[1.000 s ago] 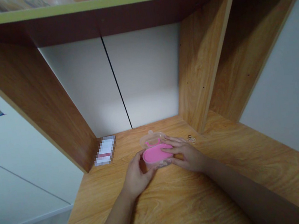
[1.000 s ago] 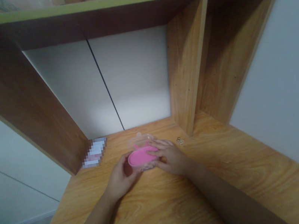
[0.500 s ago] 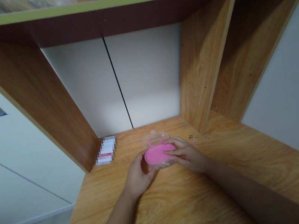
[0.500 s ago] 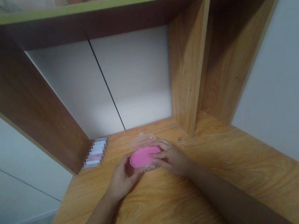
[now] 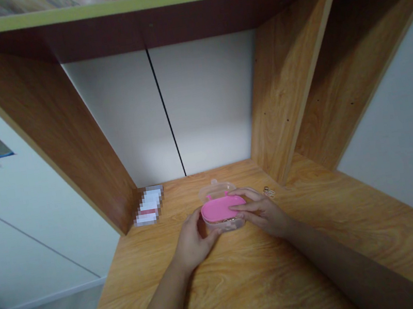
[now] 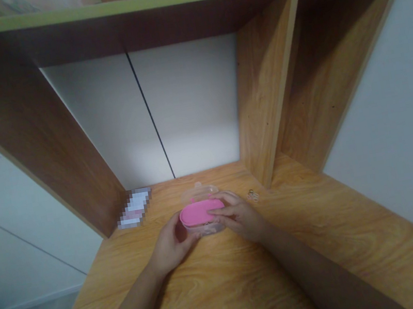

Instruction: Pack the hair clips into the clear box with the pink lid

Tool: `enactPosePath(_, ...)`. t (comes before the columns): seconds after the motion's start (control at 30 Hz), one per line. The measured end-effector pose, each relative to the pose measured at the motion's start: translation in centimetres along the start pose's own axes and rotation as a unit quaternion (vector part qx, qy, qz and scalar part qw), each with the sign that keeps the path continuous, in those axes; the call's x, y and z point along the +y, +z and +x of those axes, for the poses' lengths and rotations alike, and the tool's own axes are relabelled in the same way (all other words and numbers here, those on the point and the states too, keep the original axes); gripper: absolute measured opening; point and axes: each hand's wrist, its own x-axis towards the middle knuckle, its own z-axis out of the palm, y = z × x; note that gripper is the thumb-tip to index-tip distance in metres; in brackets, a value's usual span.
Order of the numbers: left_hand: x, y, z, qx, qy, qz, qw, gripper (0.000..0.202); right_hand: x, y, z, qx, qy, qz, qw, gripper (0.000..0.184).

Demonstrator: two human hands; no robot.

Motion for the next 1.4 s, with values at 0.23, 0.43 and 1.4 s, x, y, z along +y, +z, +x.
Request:
enactPosePath(0.23, 0.2, 0.0, 0.0, 0.004, -0.003, 0.000, 1.000, 0.055, 0.2, 0.3, 0.0, -0.019, -0.010, -0.003, 1.000, 0.025)
enactPosePath(0.43, -0.3, 0.1, 0.0, 0.000, 0.003, -0.006, 1.000, 0.058, 0.3, 0.0, 0.2, -0.007, -0.022, -0.016, 1.000, 0.021)
enactPosePath(1.4, 0.6, 0.0, -0.4, -0.030, 0.055, 0.127, 0.990, 0.047, 1.2, -0.4, -0.3, -0.124, -0.012, -0.105, 0.987, 0.042)
